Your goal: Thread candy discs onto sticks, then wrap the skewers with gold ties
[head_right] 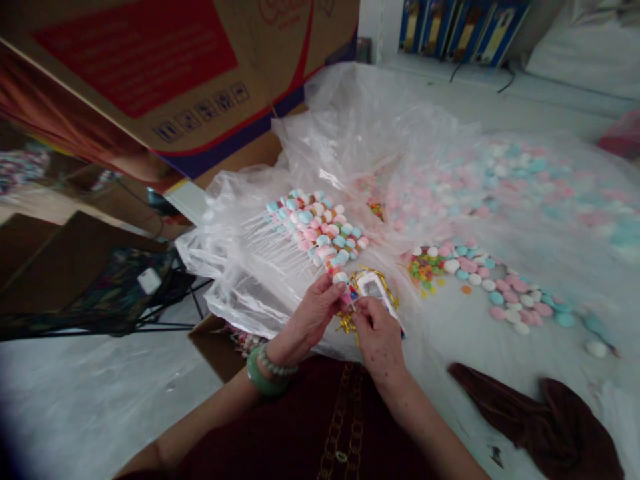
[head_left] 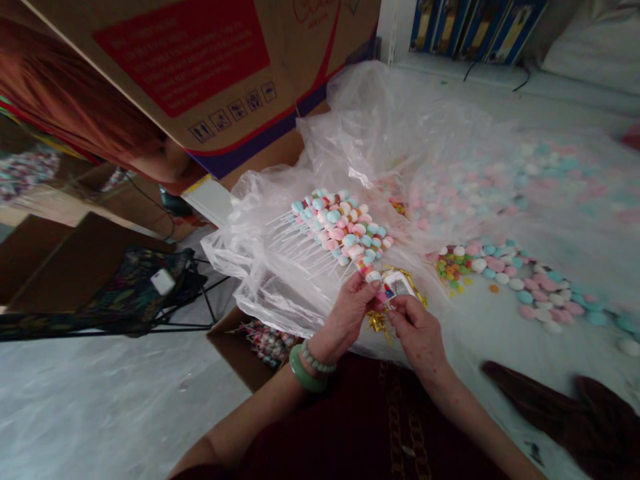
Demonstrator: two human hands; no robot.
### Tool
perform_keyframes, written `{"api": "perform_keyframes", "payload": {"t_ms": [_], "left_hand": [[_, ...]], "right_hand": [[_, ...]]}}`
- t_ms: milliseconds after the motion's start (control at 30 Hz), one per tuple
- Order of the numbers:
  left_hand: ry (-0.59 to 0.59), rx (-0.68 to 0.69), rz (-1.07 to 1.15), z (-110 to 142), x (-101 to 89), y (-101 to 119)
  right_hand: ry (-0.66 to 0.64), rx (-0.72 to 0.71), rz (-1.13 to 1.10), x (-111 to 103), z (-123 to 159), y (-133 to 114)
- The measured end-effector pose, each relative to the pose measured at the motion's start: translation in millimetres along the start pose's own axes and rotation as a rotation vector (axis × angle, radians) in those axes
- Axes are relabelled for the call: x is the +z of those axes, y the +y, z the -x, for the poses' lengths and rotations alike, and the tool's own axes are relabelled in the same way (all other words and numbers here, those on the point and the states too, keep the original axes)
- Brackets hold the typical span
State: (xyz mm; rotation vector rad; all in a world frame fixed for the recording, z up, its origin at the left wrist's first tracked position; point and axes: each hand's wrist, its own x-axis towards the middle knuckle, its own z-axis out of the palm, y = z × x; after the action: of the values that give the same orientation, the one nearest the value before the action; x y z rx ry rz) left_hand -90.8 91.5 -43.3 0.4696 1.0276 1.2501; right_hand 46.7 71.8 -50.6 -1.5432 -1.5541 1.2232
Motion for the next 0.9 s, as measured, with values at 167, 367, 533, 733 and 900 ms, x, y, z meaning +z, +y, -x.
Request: {"api": "perform_keyframes", "payload": {"t_ms": [167,367,533,733,900], "left_hand": [[-0.073,-0.073,0.075,-0.3,-0.6,-4.7],[-0.109,-0.307,0.244,1.5,-3.9,-13.2],[-0.024,-0.210,0.223,2.3,-5.4,-18.2],[0.150,-0.165,0.283,4.7,7.6,-18.4],[-0.027,-0.273,0.367,10.2,8.5,-13.5]], "right_hand": [[0.034,-0.073,0.030,5.2,-3.5,-4.5],[0.021,-0.320,0.094,1.8,-7.4,5.4],[-0.011,-0.392,0.231,-0.2,0.2,3.2],[0.186,-0.570,0.687,16.0,6.4,-16.0],[0.031,-0.181,0.061,20.1,-13.3,-14.2]]}}
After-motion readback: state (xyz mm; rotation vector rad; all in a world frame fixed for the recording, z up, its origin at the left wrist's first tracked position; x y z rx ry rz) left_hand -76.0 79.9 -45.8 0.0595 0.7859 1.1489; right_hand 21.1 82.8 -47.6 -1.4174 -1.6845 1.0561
